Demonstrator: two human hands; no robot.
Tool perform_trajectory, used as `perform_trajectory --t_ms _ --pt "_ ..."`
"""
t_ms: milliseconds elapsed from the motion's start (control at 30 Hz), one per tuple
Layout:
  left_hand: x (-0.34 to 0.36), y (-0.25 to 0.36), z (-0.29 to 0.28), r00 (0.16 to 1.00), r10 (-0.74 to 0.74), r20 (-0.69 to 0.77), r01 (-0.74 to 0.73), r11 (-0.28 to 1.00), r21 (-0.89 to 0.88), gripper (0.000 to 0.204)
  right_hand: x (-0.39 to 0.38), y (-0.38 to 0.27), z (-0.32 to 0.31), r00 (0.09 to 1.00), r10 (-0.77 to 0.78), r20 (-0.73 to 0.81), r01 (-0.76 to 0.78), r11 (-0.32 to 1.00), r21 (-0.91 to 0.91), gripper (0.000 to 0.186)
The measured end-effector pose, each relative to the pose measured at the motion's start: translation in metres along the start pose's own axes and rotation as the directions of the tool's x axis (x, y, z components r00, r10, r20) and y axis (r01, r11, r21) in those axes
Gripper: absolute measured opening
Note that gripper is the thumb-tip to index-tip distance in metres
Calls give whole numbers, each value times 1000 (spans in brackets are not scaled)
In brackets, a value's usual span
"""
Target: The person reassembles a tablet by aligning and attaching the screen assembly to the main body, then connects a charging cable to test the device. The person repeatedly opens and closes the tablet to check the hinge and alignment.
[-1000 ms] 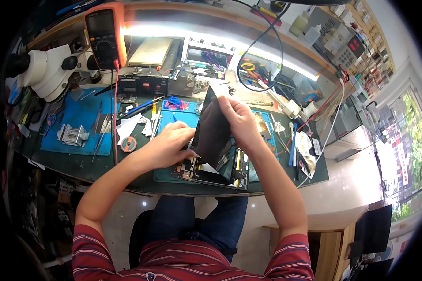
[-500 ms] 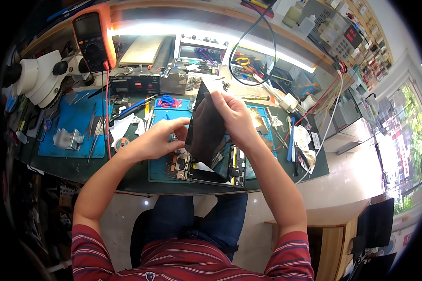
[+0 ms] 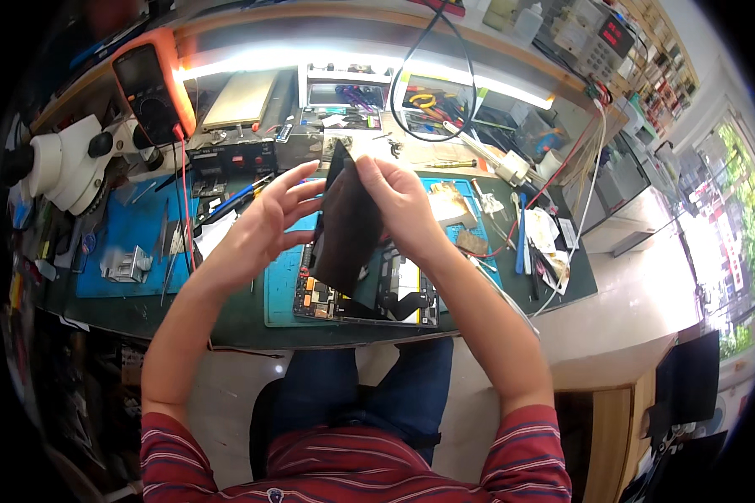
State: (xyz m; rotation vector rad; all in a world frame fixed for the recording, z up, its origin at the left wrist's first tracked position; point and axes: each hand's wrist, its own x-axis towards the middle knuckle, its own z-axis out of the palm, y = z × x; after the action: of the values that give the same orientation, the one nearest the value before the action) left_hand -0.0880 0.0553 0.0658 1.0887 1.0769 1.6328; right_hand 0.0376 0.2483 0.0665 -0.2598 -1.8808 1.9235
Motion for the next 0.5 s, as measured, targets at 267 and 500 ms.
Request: perform_trajectory --t_ms 267,500 --pt "23 31 28 986 -166 28 168 968 -187 92 1 6 17 993 -113 18 112 991 78 36" --pt "25 37 37 956 -236 -177 190 952 -242 65 5 16 16 987 -150 53 149 989 28 23"
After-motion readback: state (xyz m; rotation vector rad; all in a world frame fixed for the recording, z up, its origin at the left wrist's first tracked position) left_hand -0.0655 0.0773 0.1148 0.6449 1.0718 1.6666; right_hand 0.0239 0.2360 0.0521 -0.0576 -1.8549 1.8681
